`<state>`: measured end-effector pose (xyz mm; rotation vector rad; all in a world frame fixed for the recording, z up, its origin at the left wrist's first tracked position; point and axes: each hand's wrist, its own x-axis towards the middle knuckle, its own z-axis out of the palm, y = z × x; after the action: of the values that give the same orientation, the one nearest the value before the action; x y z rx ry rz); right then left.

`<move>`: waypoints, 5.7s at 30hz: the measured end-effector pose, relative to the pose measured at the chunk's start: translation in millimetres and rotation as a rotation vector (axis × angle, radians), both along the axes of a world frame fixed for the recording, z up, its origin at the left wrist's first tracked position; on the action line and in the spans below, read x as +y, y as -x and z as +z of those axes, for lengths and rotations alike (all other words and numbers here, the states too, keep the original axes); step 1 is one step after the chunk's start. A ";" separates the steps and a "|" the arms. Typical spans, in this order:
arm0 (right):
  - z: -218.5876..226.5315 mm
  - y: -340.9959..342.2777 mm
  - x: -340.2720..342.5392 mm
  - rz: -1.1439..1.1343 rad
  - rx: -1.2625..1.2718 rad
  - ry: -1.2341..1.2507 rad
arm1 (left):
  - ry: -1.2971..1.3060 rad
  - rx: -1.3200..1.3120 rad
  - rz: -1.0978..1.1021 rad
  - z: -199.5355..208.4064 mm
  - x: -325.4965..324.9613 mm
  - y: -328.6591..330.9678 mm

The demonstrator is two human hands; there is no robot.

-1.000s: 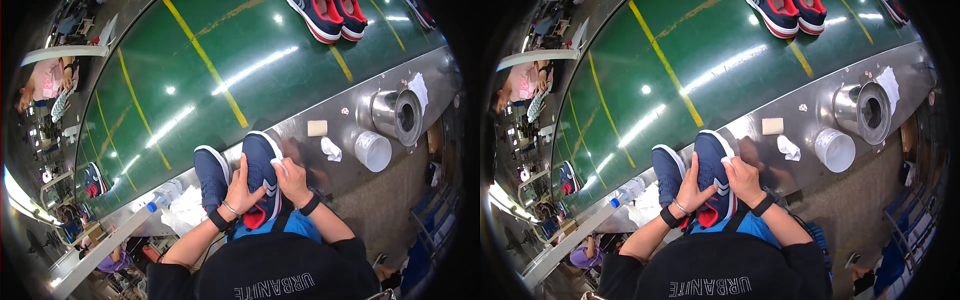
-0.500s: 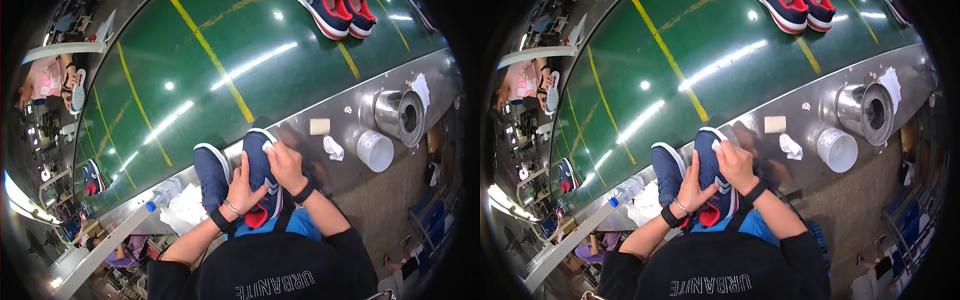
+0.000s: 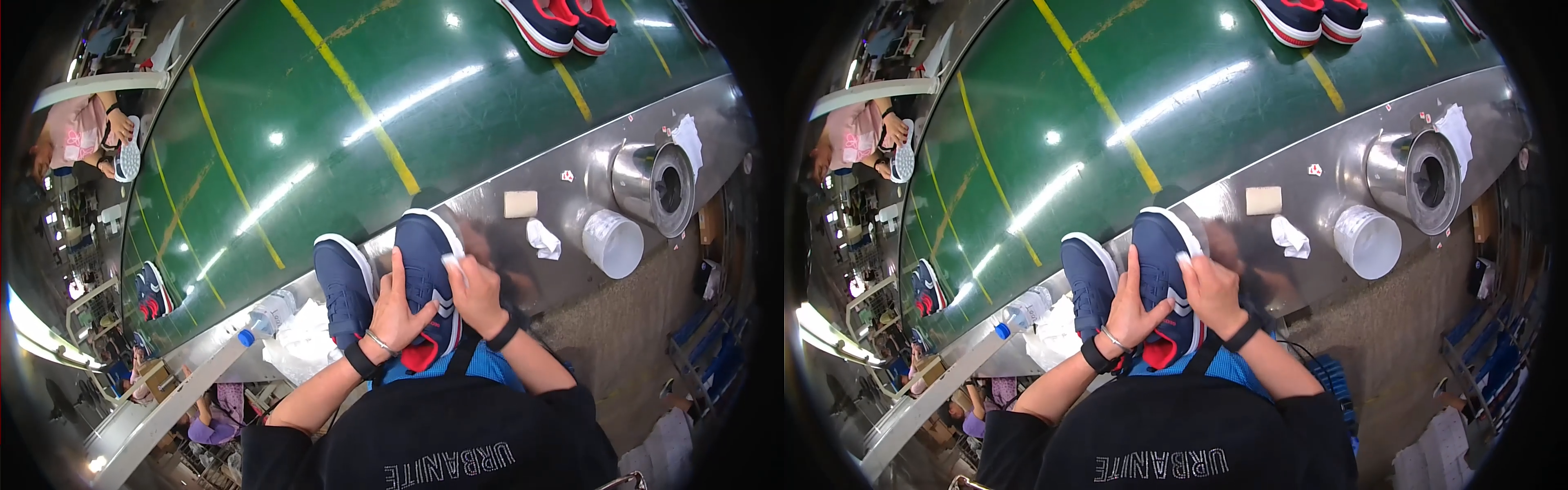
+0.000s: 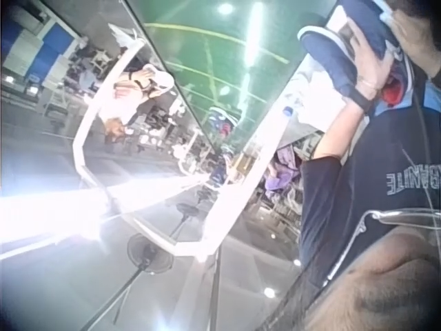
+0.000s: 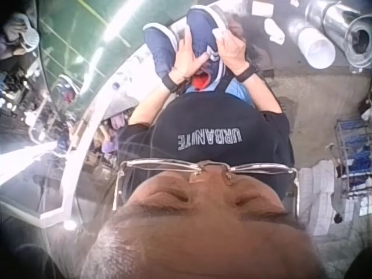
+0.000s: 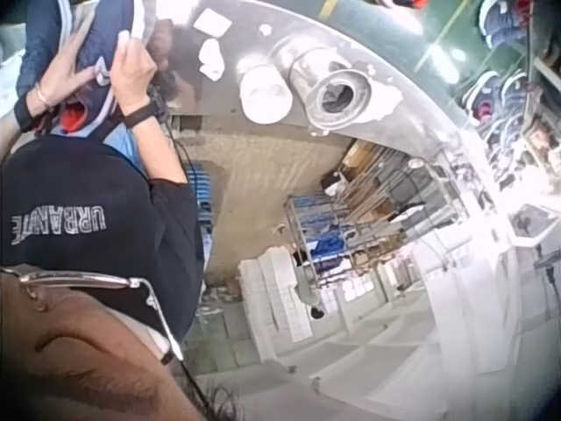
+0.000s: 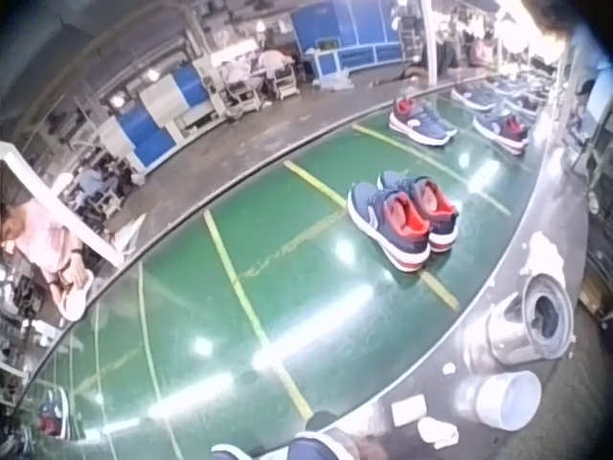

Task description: Cleaning and inspecting shoes on a manufacturing assembly line.

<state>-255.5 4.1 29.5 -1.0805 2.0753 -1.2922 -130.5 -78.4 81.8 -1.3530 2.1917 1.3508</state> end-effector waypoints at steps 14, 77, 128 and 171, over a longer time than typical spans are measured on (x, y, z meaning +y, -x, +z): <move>-1.5 4.4 -24.3 -0.020 -0.004 0.025 | -0.009 -0.039 0.032 3.1 4.1 4.7; -2.1 4.7 -24.9 -0.045 -0.180 -0.044 | -0.024 0.095 0.064 -3.6 -0.3 -7.8; 1.0 16.5 -33.3 0.070 -0.074 0.013 | -0.048 0.071 0.087 1.1 -0.9 -4.0; 6.2 51.9 -18.5 -0.136 0.002 -0.085 | 0.058 0.114 0.060 -6.6 1.3 -8.1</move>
<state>-307.4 -14.4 35.6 -0.9184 2.2172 -1.2532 -122.4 -77.1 75.2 -1.4046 2.2978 1.4298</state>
